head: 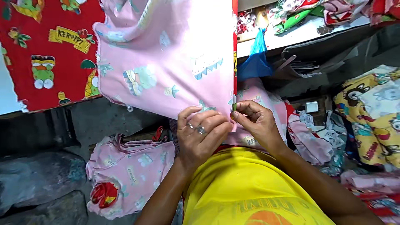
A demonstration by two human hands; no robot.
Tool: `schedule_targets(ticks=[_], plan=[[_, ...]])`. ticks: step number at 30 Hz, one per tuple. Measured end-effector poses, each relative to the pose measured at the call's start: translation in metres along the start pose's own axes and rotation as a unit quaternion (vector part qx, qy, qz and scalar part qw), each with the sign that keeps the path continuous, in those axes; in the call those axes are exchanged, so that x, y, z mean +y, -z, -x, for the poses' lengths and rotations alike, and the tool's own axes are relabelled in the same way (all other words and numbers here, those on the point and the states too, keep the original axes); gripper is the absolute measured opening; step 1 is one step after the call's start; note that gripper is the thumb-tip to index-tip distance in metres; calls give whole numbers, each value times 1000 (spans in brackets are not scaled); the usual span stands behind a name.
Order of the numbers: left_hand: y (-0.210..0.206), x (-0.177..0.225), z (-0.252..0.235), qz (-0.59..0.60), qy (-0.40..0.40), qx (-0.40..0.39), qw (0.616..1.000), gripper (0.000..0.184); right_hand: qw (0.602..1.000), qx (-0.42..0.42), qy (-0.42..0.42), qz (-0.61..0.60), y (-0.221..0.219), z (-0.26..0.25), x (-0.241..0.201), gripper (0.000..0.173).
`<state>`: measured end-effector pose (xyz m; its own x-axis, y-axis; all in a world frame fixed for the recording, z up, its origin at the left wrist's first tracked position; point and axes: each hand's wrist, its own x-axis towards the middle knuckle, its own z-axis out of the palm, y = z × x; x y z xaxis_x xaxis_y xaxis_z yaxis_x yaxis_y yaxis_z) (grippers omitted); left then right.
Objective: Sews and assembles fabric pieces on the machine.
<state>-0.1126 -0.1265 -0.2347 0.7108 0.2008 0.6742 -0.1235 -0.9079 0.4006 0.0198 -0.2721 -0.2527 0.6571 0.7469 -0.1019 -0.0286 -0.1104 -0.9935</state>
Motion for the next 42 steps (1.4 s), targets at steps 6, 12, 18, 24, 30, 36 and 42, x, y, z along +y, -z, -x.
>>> schedule_targets(ticks=[6, 12, 18, 24, 30, 36, 42], plan=[[-16, -6, 17, -13, 24, -50, 998, 8, 1000, -10, 23, 18, 3, 6, 0, 14], [-19, -6, 20, -23, 35, -44, 998, 7, 999, -18, 27, 25, 2, 4, 2, 13], [-19, -5, 22, -29, 39, -50, 998, 8, 999, -22, 18, 24, 3, 4, 4, 14], [-21, -5, 19, -28, 43, -59, 997, 10, 999, -38, -7, 0, 4, 3, 3, 12], [-23, -9, 27, -36, 79, -105, 991, 11, 1000, -14, -11, -19, -1, -1, 21, 10], [-16, -8, 54, -77, 214, -268, 936, 29, 954, -195, 64, -219, 13, 7, -28, 7], [19, -1, 25, 250, 412, -135, 866, 54, 960, -203, -9, -192, 17, -1, -16, 11]])
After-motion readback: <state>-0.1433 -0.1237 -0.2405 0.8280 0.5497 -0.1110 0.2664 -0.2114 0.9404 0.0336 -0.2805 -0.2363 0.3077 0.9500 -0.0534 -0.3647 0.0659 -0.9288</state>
